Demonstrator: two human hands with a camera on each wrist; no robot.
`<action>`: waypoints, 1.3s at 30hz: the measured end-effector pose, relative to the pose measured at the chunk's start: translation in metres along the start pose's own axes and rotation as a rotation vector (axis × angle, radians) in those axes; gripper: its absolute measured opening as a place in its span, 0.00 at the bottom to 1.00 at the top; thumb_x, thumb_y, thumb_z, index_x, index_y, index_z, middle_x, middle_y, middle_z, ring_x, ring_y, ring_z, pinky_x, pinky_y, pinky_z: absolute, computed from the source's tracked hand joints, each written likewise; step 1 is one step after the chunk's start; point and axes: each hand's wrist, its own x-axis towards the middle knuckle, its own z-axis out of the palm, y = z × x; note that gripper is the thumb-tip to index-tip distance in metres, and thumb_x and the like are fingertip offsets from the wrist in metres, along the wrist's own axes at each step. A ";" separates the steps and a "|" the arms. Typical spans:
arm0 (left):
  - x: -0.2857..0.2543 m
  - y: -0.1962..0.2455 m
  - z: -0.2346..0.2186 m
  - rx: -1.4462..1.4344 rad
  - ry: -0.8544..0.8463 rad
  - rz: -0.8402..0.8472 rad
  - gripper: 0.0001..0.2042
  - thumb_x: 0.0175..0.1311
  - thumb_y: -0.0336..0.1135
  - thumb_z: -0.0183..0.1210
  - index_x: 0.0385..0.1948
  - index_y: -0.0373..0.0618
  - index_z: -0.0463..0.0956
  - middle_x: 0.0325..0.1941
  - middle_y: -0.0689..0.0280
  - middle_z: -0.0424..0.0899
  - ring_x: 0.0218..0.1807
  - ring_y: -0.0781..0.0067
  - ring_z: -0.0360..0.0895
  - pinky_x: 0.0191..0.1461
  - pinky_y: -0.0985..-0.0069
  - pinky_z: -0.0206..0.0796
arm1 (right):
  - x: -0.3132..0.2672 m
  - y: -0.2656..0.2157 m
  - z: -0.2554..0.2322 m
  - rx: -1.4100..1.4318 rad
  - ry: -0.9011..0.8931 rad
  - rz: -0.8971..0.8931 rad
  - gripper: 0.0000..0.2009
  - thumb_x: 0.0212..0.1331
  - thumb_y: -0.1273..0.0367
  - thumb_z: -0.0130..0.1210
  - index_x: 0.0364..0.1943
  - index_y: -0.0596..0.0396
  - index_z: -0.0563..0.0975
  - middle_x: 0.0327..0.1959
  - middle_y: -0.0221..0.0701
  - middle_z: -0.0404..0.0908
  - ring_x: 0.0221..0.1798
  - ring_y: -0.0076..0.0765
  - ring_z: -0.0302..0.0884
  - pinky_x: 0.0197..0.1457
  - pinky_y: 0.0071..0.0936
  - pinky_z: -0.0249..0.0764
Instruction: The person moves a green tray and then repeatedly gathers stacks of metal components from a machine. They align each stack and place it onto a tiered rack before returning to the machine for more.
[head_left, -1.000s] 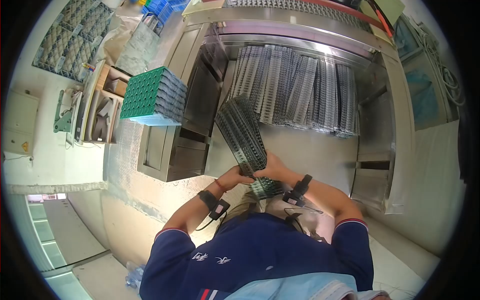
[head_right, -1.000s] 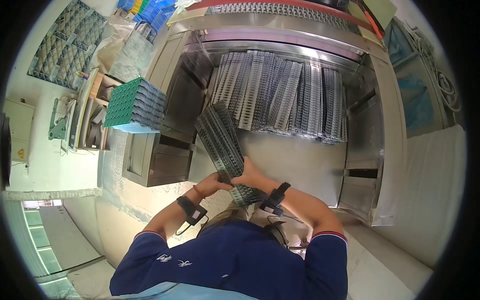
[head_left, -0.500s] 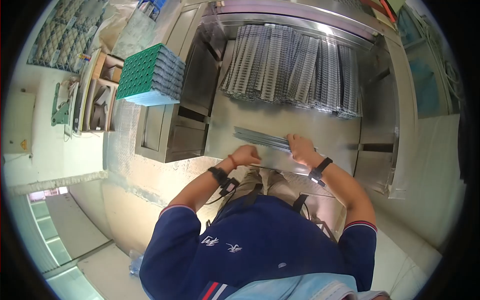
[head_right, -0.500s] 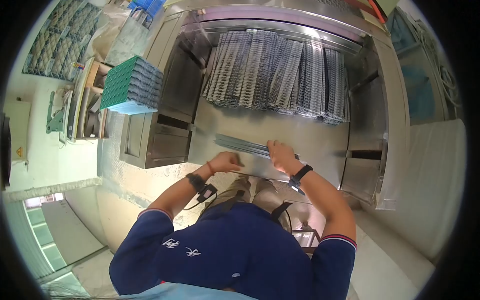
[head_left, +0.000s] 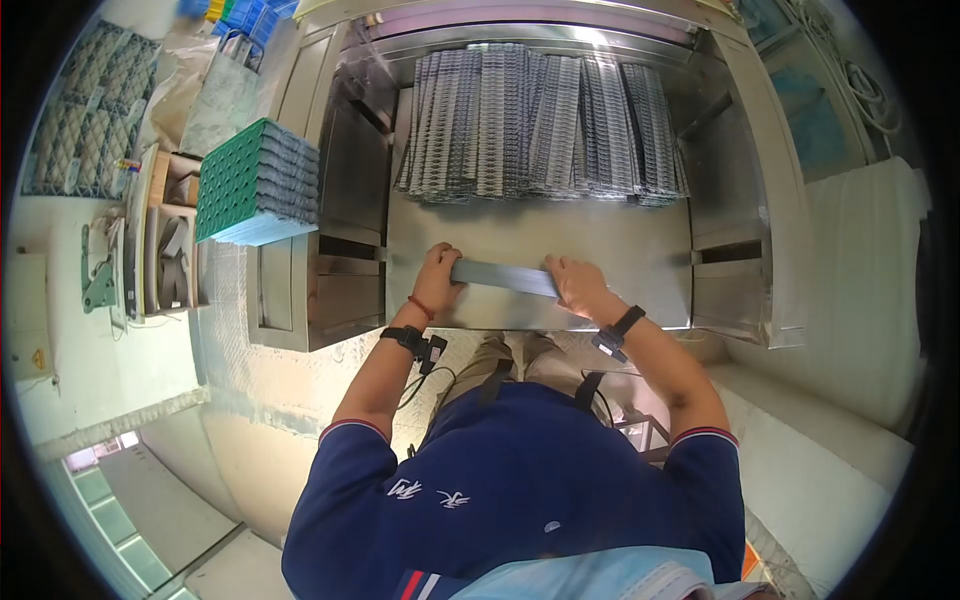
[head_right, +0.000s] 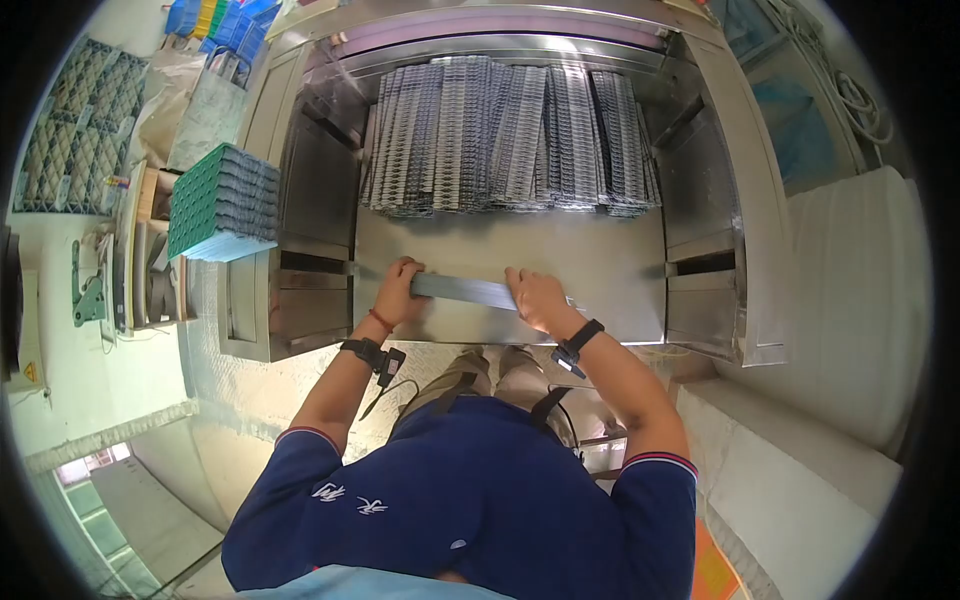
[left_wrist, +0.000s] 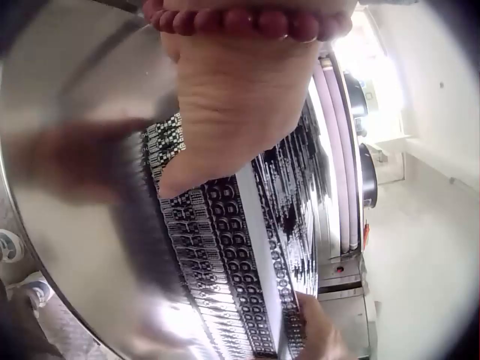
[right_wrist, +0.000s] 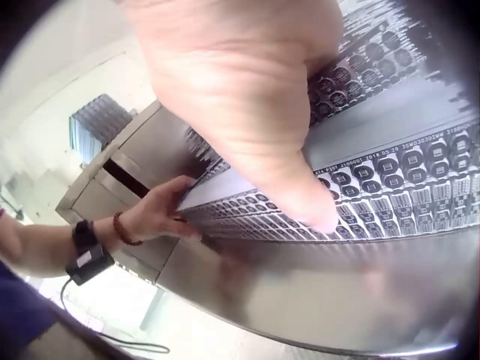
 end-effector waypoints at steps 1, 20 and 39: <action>0.001 0.000 0.002 -0.036 0.026 -0.049 0.29 0.30 0.28 0.70 0.43 0.48 0.69 0.56 0.49 0.61 0.56 0.45 0.63 0.57 0.63 0.62 | -0.007 0.002 -0.005 0.006 0.001 0.011 0.34 0.34 0.64 0.68 0.50 0.51 0.64 0.41 0.39 0.73 0.44 0.48 0.73 0.43 0.39 0.71; 0.013 0.004 0.010 0.059 -0.010 0.085 0.34 0.30 0.28 0.70 0.48 0.47 0.69 0.62 0.50 0.57 0.59 0.47 0.60 0.60 0.61 0.58 | -0.035 0.041 0.083 1.265 0.893 0.432 0.18 0.60 0.60 0.50 0.47 0.59 0.73 0.44 0.38 0.77 0.48 0.33 0.72 0.53 0.28 0.66; 0.017 0.006 0.005 0.128 -0.073 0.111 0.25 0.33 0.27 0.66 0.40 0.47 0.71 0.43 0.58 0.69 0.48 0.51 0.63 0.53 0.61 0.59 | -0.029 0.009 0.023 0.291 0.822 0.222 0.24 0.49 0.59 0.58 0.50 0.52 0.70 0.54 0.36 0.70 0.58 0.44 0.64 0.60 0.42 0.59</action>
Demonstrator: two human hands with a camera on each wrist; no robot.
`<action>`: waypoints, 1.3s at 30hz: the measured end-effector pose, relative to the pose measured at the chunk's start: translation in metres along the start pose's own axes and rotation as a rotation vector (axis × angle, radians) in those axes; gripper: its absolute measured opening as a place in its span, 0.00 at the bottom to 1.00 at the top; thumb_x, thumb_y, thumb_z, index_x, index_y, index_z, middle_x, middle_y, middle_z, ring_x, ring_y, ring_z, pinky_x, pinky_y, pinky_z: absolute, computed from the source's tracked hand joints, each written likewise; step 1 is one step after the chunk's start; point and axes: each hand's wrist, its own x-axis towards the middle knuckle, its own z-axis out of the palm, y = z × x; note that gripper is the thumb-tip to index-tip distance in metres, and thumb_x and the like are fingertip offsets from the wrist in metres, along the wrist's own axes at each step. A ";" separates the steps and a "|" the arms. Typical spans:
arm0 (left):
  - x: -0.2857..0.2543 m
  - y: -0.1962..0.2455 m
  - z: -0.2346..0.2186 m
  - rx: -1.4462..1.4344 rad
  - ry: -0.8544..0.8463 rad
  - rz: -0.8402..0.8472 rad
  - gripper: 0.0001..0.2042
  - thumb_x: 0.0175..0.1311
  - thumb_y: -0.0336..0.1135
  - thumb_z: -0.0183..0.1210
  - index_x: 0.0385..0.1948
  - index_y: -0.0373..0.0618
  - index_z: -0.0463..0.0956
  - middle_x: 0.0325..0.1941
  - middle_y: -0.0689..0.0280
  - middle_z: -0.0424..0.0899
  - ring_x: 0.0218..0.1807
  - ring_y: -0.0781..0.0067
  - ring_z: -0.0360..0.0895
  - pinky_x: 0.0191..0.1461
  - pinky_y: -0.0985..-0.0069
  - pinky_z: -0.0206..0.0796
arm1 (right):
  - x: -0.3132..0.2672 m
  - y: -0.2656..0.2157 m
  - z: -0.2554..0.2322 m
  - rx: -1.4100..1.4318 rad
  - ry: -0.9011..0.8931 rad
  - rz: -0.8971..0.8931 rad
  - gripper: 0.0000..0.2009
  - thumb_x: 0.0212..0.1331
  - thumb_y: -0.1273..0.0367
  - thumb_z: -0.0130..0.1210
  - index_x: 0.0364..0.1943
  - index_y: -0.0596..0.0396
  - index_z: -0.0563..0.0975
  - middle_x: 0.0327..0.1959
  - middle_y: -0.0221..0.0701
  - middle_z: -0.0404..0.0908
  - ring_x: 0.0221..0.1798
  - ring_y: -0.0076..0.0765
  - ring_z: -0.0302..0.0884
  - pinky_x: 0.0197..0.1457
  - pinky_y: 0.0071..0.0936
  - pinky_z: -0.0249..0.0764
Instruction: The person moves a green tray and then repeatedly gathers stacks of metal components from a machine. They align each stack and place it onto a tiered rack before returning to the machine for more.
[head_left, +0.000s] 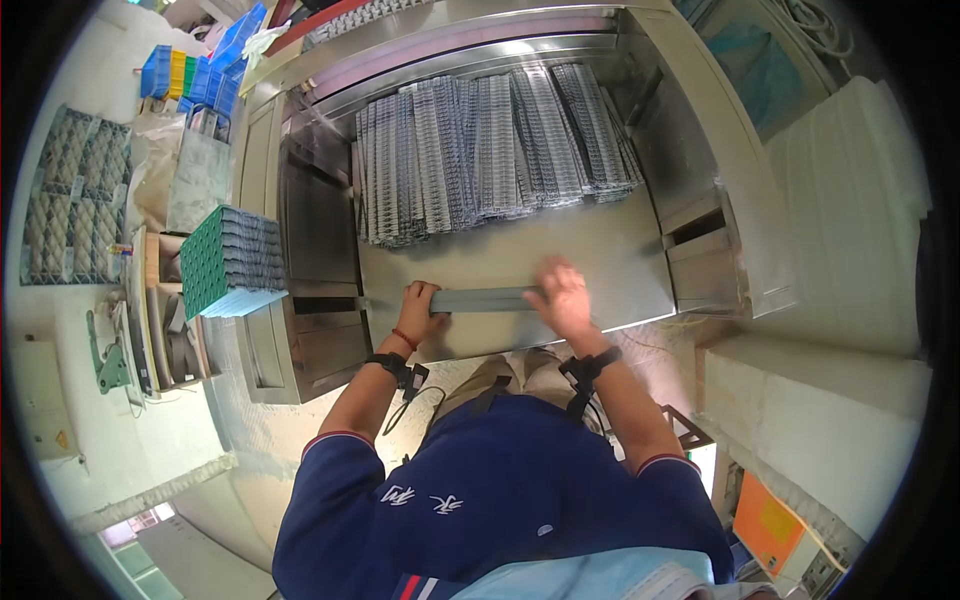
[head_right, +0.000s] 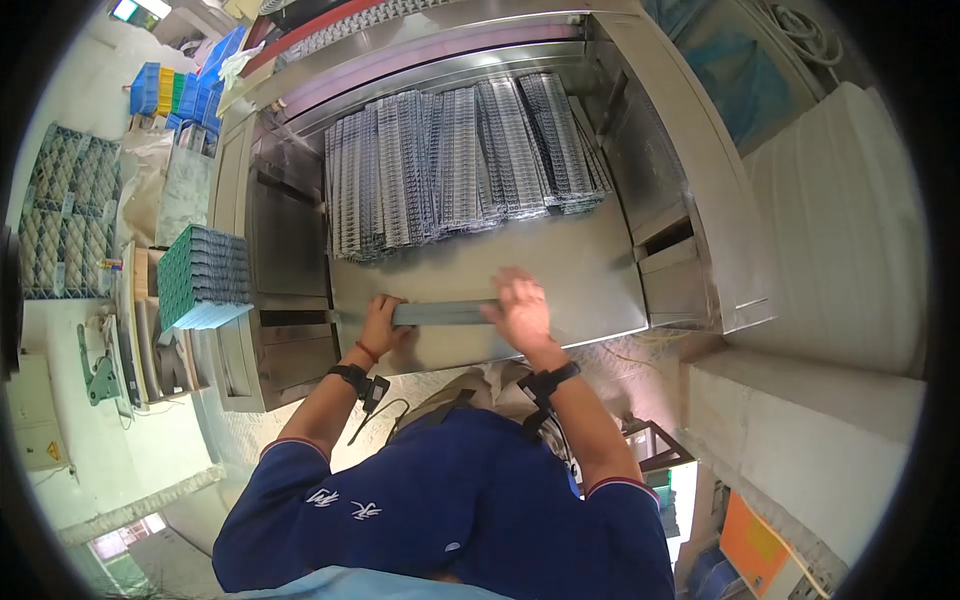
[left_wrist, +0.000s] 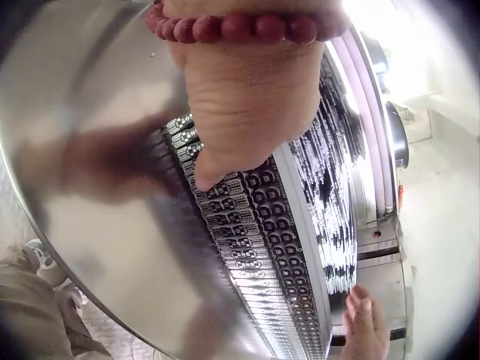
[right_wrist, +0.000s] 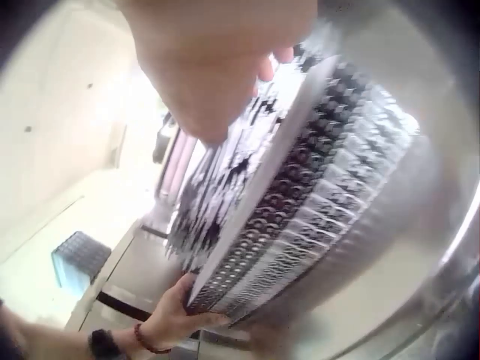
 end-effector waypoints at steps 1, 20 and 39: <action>-0.001 0.000 -0.001 0.008 -0.001 0.014 0.24 0.33 0.27 0.67 0.40 0.47 0.71 0.43 0.58 0.70 0.48 0.51 0.64 0.53 0.61 0.59 | 0.005 -0.012 -0.001 0.032 -0.096 -0.218 0.27 0.45 0.60 0.61 0.51 0.51 0.69 0.56 0.35 0.68 0.60 0.44 0.62 0.61 0.43 0.57; 0.070 0.112 -0.007 -0.011 -0.571 0.644 0.25 0.35 0.27 0.68 0.41 0.45 0.70 0.46 0.58 0.70 0.50 0.51 0.67 0.52 0.63 0.64 | -0.132 -0.057 -0.010 -0.011 -0.105 0.528 0.27 0.37 0.65 0.64 0.48 0.53 0.71 0.42 0.36 0.74 0.49 0.42 0.70 0.52 0.37 0.64; -0.020 0.393 0.041 -0.030 -0.783 1.456 0.32 0.38 0.29 0.67 0.53 0.47 0.68 0.57 0.55 0.65 0.58 0.53 0.64 0.59 0.67 0.60 | -0.503 -0.206 -0.148 0.756 2.265 0.454 0.17 0.52 0.76 0.56 0.48 0.64 0.71 0.42 0.35 0.77 0.42 0.28 0.75 0.49 0.24 0.71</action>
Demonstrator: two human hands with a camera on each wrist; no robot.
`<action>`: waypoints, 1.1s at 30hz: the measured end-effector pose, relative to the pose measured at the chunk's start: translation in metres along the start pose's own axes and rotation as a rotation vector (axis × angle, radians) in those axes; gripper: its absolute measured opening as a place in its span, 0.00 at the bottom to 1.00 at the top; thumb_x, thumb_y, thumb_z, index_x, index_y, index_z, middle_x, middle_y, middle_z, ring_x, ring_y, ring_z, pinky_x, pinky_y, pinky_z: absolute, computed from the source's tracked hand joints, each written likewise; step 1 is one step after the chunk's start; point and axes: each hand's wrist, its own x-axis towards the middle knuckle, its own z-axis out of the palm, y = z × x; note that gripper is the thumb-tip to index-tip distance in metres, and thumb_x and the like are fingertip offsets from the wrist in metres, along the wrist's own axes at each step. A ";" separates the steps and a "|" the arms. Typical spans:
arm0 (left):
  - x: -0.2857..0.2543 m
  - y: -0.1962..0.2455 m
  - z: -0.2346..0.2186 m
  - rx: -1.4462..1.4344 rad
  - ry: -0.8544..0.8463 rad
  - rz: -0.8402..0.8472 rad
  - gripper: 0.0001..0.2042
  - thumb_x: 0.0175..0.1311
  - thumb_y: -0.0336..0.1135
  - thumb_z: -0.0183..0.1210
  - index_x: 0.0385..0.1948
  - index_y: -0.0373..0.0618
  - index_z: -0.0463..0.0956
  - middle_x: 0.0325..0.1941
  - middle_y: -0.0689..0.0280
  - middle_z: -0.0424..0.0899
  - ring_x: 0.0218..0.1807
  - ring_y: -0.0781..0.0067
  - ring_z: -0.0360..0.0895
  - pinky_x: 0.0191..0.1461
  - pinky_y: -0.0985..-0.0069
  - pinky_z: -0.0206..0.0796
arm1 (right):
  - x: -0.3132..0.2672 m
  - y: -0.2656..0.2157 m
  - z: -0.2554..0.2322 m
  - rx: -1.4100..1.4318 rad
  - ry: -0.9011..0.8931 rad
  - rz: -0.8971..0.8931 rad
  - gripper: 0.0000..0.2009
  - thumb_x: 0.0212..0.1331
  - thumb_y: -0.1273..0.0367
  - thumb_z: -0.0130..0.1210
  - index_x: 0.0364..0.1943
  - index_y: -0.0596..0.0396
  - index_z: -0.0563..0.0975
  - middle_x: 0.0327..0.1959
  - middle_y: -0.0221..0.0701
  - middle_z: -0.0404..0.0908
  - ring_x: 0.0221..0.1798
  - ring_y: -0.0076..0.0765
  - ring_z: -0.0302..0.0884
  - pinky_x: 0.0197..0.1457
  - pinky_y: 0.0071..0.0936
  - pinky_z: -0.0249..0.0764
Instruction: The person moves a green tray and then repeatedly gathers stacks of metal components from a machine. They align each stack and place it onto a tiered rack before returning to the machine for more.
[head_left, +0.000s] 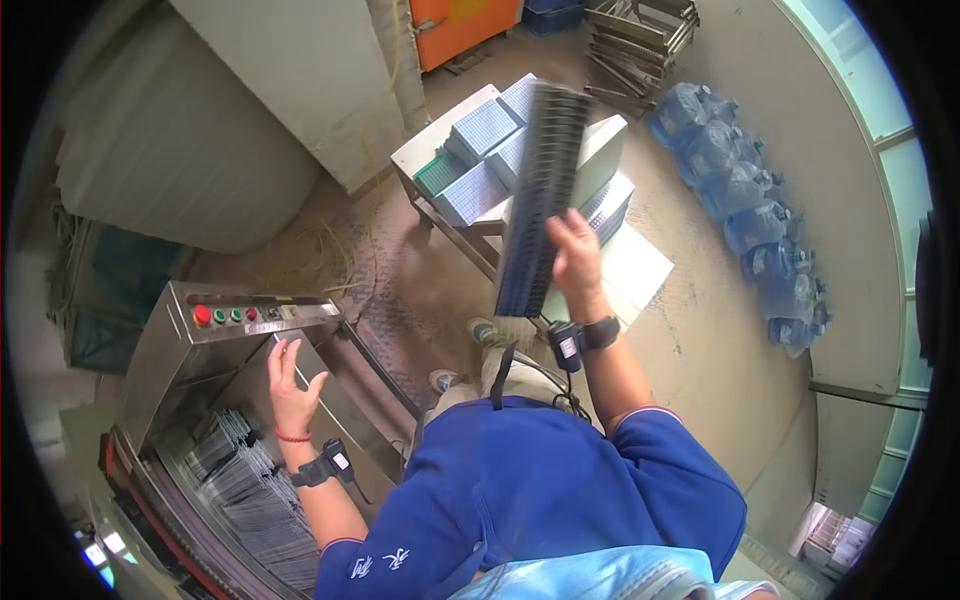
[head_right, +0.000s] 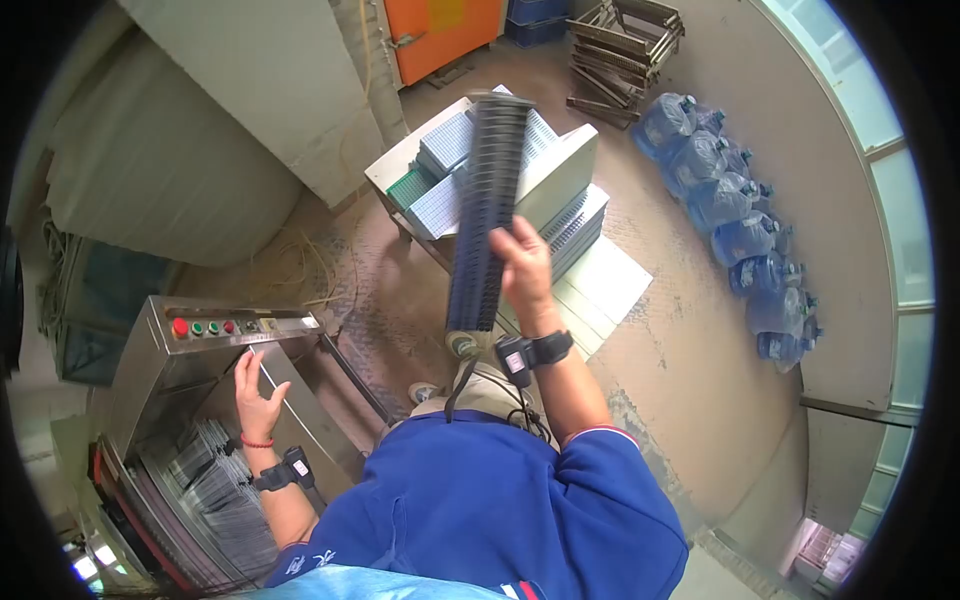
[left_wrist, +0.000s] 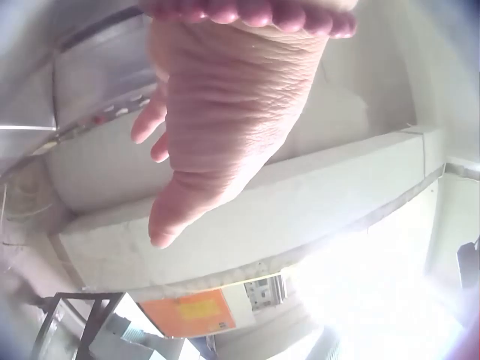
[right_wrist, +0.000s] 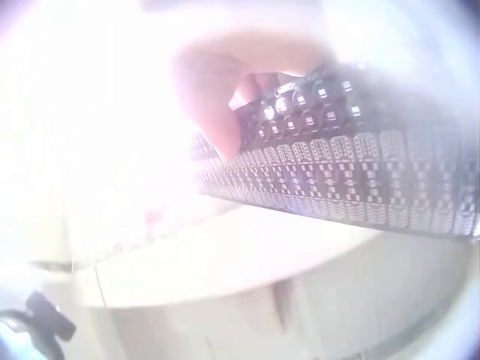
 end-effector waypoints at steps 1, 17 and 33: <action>0.007 0.003 0.008 0.008 -0.030 0.025 0.31 0.39 0.29 0.67 0.52 0.47 0.68 0.57 0.55 0.65 0.57 0.53 0.65 0.58 0.67 0.61 | 0.011 0.002 -0.031 -0.012 0.153 -0.063 0.14 0.54 0.75 0.55 0.45 0.64 0.71 0.39 0.33 0.78 0.41 0.27 0.75 0.49 0.25 0.71; 0.003 0.038 0.048 -0.020 -0.214 -0.246 0.27 0.40 0.31 0.66 0.49 0.46 0.71 0.53 0.57 0.70 0.53 0.55 0.69 0.55 0.68 0.65 | 0.131 0.086 -0.275 -0.090 1.063 0.017 0.12 0.54 0.72 0.57 0.39 0.67 0.74 0.36 0.37 0.79 0.36 0.38 0.78 0.38 0.35 0.77; -0.017 0.040 0.066 -0.081 -0.125 -0.308 0.23 0.45 0.32 0.64 0.47 0.44 0.71 0.51 0.57 0.72 0.53 0.54 0.70 0.55 0.67 0.65 | 0.154 -0.007 -0.228 -1.139 0.714 -0.086 0.13 0.45 0.68 0.64 0.34 0.61 0.78 0.27 0.29 0.79 0.29 0.23 0.73 0.37 0.21 0.70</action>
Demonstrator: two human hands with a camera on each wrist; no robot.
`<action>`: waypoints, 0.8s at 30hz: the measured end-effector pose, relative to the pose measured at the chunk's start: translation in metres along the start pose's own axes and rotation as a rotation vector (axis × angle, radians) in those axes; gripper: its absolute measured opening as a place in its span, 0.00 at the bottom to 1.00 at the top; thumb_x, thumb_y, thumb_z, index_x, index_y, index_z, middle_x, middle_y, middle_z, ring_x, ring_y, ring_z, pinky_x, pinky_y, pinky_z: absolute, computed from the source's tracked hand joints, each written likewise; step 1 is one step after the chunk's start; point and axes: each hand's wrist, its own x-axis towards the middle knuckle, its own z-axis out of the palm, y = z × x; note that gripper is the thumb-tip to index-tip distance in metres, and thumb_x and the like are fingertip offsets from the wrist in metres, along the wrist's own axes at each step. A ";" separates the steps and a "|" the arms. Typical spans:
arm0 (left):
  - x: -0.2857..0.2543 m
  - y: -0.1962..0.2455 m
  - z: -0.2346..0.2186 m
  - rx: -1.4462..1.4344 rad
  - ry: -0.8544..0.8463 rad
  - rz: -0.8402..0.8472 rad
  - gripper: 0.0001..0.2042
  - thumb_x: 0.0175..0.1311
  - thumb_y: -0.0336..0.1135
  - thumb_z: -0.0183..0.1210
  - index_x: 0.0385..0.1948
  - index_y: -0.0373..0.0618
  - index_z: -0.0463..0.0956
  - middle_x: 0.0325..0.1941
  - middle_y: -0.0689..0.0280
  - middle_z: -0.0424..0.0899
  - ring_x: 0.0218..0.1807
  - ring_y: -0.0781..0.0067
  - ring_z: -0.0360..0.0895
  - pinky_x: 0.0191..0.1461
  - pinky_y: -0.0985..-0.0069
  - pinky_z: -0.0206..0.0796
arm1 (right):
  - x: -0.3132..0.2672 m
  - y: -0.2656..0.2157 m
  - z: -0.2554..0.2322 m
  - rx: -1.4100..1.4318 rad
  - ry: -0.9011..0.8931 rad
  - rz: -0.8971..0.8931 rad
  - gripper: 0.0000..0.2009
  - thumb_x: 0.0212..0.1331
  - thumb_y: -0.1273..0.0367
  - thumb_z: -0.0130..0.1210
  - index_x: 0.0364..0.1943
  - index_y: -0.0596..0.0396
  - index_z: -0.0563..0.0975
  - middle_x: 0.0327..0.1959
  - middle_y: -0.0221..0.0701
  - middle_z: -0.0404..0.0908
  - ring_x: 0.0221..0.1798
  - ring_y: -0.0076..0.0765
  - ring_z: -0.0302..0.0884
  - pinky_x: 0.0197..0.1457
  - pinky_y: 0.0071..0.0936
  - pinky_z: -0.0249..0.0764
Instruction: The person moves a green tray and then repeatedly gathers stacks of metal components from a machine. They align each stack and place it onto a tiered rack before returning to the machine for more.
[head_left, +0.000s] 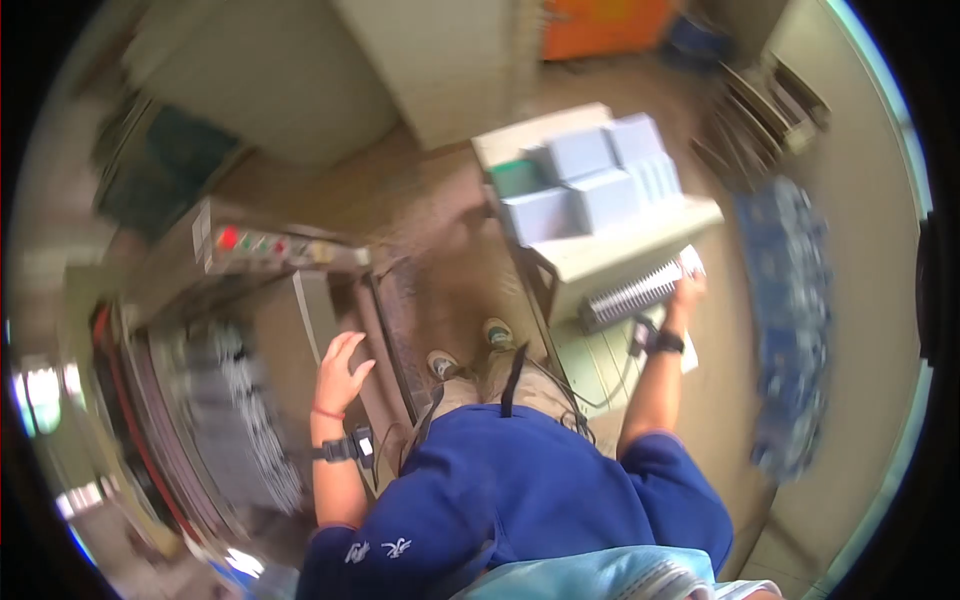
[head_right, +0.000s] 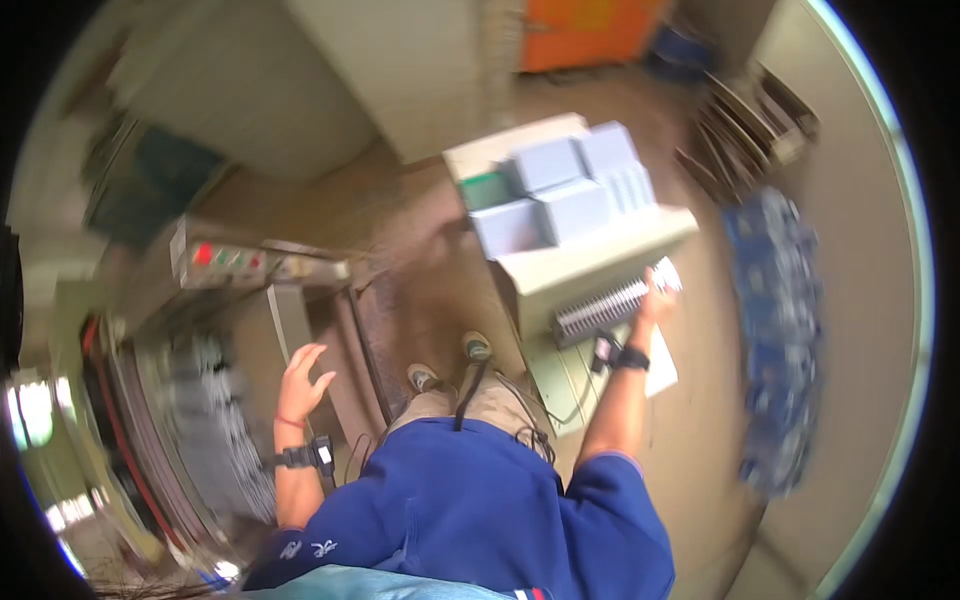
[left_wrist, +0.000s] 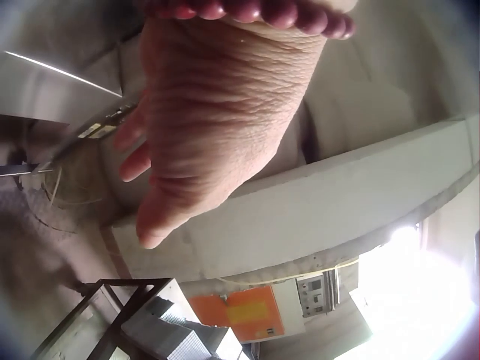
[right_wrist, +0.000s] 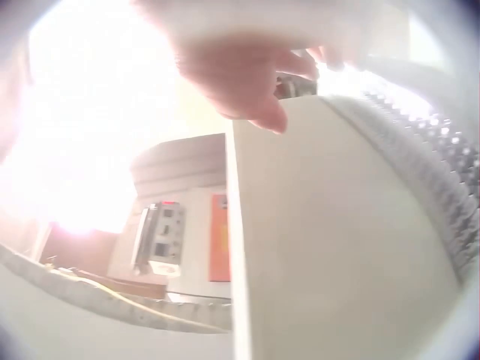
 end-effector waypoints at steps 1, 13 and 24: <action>-0.005 -0.002 -0.005 0.007 0.034 0.016 0.22 0.47 0.33 0.63 0.47 0.44 0.72 0.51 0.56 0.72 0.53 0.54 0.70 0.55 0.67 0.64 | 0.007 -0.008 -0.003 0.384 -0.178 -0.212 0.13 0.50 0.70 0.61 0.39 0.62 0.76 0.31 0.31 0.79 0.33 0.24 0.74 0.37 0.20 0.71; -0.104 -0.110 0.023 -0.216 0.320 -0.571 0.24 0.51 0.39 0.62 0.51 0.45 0.69 0.53 0.59 0.71 0.50 0.61 0.73 0.52 0.68 0.67 | -0.232 -0.230 0.112 0.278 -1.313 -0.492 0.08 0.61 0.70 0.50 0.35 0.60 0.77 0.24 0.24 0.73 0.28 0.17 0.65 0.35 0.15 0.61; -0.334 -0.263 0.028 0.225 1.753 -1.768 0.40 0.50 0.60 0.57 0.51 0.26 0.63 0.53 0.41 0.67 0.59 0.47 0.61 0.63 0.61 0.51 | -0.481 -0.262 0.169 -0.148 -1.926 -0.656 0.07 0.58 0.70 0.54 0.32 0.61 0.76 0.26 0.25 0.74 0.27 0.17 0.67 0.32 0.15 0.65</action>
